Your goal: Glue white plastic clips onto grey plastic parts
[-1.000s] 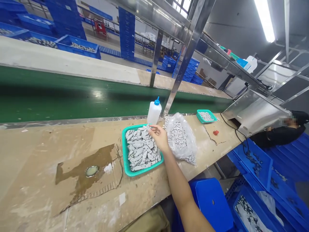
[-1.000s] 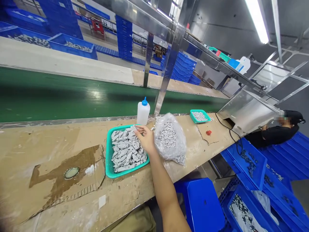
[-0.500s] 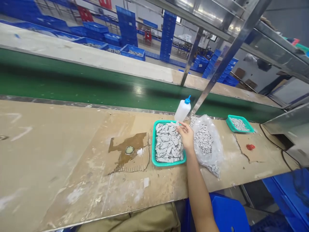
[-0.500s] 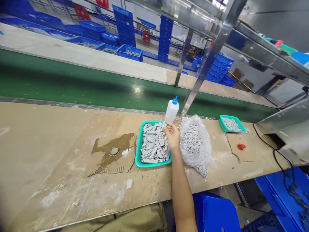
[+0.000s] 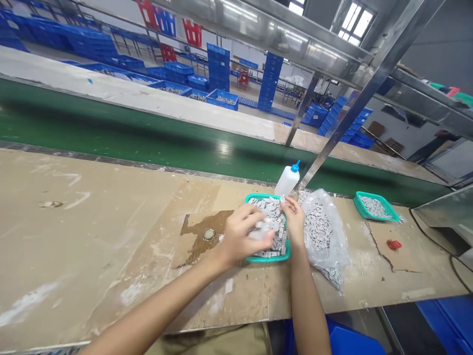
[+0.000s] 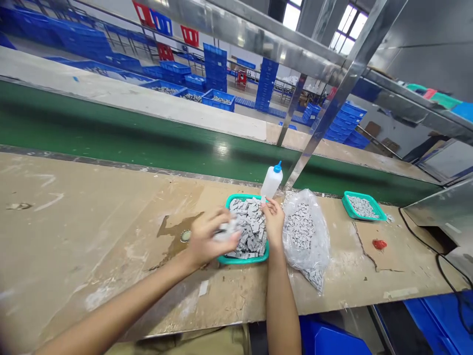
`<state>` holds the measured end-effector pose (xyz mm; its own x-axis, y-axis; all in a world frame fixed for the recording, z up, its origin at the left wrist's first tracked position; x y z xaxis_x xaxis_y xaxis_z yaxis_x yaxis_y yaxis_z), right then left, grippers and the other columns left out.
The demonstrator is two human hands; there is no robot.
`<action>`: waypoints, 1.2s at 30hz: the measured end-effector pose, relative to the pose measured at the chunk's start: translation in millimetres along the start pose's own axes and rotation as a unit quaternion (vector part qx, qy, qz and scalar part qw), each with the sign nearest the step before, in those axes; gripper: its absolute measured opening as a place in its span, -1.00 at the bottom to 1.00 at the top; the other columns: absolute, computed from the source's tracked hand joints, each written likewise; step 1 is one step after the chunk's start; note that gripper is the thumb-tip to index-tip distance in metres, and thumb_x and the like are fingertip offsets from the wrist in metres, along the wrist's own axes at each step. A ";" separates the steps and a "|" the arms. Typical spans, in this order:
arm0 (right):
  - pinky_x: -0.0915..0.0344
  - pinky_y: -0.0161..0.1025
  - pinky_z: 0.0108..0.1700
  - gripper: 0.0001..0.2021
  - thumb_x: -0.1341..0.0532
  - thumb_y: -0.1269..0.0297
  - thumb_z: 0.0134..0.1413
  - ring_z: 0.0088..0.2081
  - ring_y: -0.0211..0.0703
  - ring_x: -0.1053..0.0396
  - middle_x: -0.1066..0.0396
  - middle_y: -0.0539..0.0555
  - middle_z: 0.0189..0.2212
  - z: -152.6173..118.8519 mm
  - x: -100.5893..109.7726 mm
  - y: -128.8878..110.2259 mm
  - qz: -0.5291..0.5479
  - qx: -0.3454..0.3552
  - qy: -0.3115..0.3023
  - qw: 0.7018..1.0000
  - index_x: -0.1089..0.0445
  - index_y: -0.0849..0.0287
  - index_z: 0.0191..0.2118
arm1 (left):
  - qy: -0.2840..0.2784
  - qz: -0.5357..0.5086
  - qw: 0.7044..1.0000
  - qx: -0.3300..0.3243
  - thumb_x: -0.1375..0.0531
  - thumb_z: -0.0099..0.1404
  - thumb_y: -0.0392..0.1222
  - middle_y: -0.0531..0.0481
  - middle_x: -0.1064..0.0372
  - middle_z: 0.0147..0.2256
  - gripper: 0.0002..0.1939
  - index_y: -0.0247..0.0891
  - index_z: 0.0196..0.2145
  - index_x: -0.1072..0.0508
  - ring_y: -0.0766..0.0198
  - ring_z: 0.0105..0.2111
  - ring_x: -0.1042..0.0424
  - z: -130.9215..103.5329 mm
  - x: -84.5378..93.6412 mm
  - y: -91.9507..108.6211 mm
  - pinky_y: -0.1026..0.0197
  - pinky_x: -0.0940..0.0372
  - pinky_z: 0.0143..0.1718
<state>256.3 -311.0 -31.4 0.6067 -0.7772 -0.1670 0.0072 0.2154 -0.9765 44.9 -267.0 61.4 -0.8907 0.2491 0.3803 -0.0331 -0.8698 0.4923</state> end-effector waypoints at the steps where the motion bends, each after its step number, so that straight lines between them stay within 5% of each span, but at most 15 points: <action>1: -0.35 -0.22 -0.22 -0.58 -0.41 0.15 -0.16 -0.37 -0.18 -0.43 -0.46 0.01 -0.44 0.8 0.4 0.7 0.004 0.000 0.003 1.000 -0.46 0.23 -0.15 | -0.023 0.019 0.999 -0.041 -0.20 0.25 -0.11 -0.08 -0.38 -0.37 -0.81 -0.30 -0.36 -0.47 0.21 -0.36 -0.37 6.6 -23.1 -0.4 0.18 -0.33 -0.33; 4: -0.36 -0.23 -0.21 -0.58 -0.39 0.14 -0.16 -0.35 -0.17 -0.44 -0.47 0.03 -0.41 2.6 1.8 1.4 0.013 0.003 0.017 1.000 -0.45 0.24 -0.14 | -0.158 0.115 0.980 -0.030 -0.20 0.27 -0.11 -0.16 -0.38 -0.30 -0.81 -0.29 -0.31 -0.51 0.04 -0.23 -0.36 13.0 -85.8 -16.9 0.05 -0.34 -0.25; 6: -0.36 -0.24 -0.24 -0.57 -0.37 0.12 -0.12 -0.36 -0.18 -0.43 -0.46 0.03 -0.41 2.1 2.2 0.6 0.014 0.006 0.023 1.000 -0.44 0.24 -0.12 | -0.237 0.141 0.961 0.001 -0.24 0.25 -0.06 -0.22 -0.36 -0.18 -0.74 -0.28 -0.19 -0.51 -0.07 -0.11 -0.33 5.5 -104.0 -28.7 -0.11 -0.31 -0.08; 10: -0.37 -0.27 -0.29 -0.57 -0.38 0.11 -0.11 -0.35 -0.17 -0.44 -0.46 0.04 -0.40 -1.0 -1.3 -1.7 0.008 0.004 -0.006 1.000 -0.46 0.22 -0.11 | -0.324 0.106 0.940 -0.011 -0.26 0.23 -0.05 -0.39 -0.16 0.18 -0.45 -0.35 0.12 -0.36 -0.26 0.25 -0.05 -11.8 -99.2 -33.6 -0.36 0.07 0.26; 13: -0.37 -0.27 -0.29 -0.56 -0.40 0.11 -0.13 -0.34 -0.17 -0.45 -0.46 0.05 -0.37 -0.3 -1.9 -0.5 0.004 0.006 -0.019 1.000 -0.47 0.22 -0.11 | -0.379 0.043 0.924 0.015 -0.32 0.17 -0.06 -0.38 0.17 0.35 -0.36 -0.29 0.17 -0.32 -0.31 0.37 0.29 -14.3 -93.2 -32.9 -0.40 0.23 0.30; 18: -0.39 -0.18 -0.15 -0.50 -0.35 0.03 -0.10 -0.31 -0.15 -0.45 -0.47 0.07 -0.37 7.8 3.8 7.7 -0.003 0.021 0.003 1.000 -0.43 0.25 -0.06 | -0.299 0.017 0.949 0.101 -0.12 0.37 -0.06 -0.21 0.20 0.38 -0.44 -0.22 0.27 -0.20 -0.07 0.38 0.25 -9.2 -78.9 -38.1 -0.26 0.23 0.35; 23: -0.39 -0.15 -0.14 -0.51 -0.34 0.05 -0.08 -0.32 -0.12 -0.45 -0.50 0.11 -0.35 10.3 4.2 11.6 -0.046 0.034 -0.020 0.998 -0.45 0.26 -0.05 | -0.382 0.060 0.917 0.098 -0.04 0.41 0.12 -0.21 0.20 0.37 -0.26 -0.29 0.38 0.05 -0.01 0.38 0.22 -25.7 -81.3 -42.4 -0.27 0.29 0.35; 25: -0.39 -0.14 -0.14 -0.53 -0.31 0.05 -0.03 -0.30 -0.10 -0.45 -0.52 0.13 -0.34 8.9 3.0 10.1 -0.072 0.045 -0.030 0.996 -0.47 0.27 -0.05 | -0.375 0.057 0.917 0.121 -0.04 0.40 0.15 -0.21 0.23 0.37 -0.24 -0.30 0.38 0.05 -0.02 0.39 0.25 -25.7 -74.3 -42.8 -0.27 0.28 0.35; 27: -0.39 -0.12 -0.12 -0.56 -0.29 0.05 -0.01 -0.26 -0.06 -0.46 -0.53 0.15 -0.31 6.0 0.4 6.7 -0.103 0.059 -0.047 0.992 -0.50 0.26 -0.08 | -0.325 0.036 0.934 0.145 0.00 0.42 0.16 -0.21 0.22 0.37 -0.27 -0.31 0.37 0.01 -0.01 0.39 0.26 -22.9 -53.7 -37.6 -0.23 0.24 0.36; 30: -0.36 -0.08 -0.04 -0.67 -0.32 0.08 -0.03 -0.18 -0.01 -0.45 -0.55 0.15 -0.24 -0.8 -6.3 -2.1 -0.155 0.091 -0.089 0.980 -0.57 0.20 -0.19 | -0.197 -0.009 0.965 0.170 0.03 0.44 0.11 -0.13 0.04 0.34 -0.42 -0.23 0.29 -0.19 0.06 0.36 0.09 -31.8 8.5 -18.6 -0.12 0.16 0.37; 33: -0.30 -0.04 0.05 -0.75 -0.32 0.12 -0.03 -0.12 0.01 -0.43 -0.55 0.13 -0.22 -5.6 -13.6 -13.4 -0.192 0.129 -0.116 0.966 -0.60 0.15 -0.26 | -0.103 -0.012 0.968 0.228 -0.04 0.41 0.11 0.03 -0.34 0.15 -0.62 -0.07 0.01 -0.48 0.11 0.22 -0.25 -76.2 92.2 -2.1 0.02 -0.13 0.29; 36: -0.28 -0.04 0.08 -0.76 -0.30 0.15 0.00 -0.12 0.00 -0.43 -0.54 0.14 -0.24 -6.8 -21.2 -23.9 -0.209 0.152 -0.113 0.960 -0.60 0.16 -0.26 | -0.097 0.047 0.943 0.314 -0.09 0.34 0.19 0.17 -0.53 -0.12 -0.68 0.05 -0.16 -0.53 0.16 -0.12 -0.52 -140.7 164.8 -0.8 0.18 -0.44 -0.04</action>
<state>237.8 -303.6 -5.5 0.6567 -0.6932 0.2970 0.4977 0.1026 -0.8612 -165.6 -285.2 13.5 -0.7743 0.3108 0.5513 0.3704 -0.4837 0.7930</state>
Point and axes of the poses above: each hand's wrist, its own z-axis towards the middle knuckle, its own x-axis out of the back of the hand, y = z × x, the point moved 5 cm from there along z, towards the middle knuckle
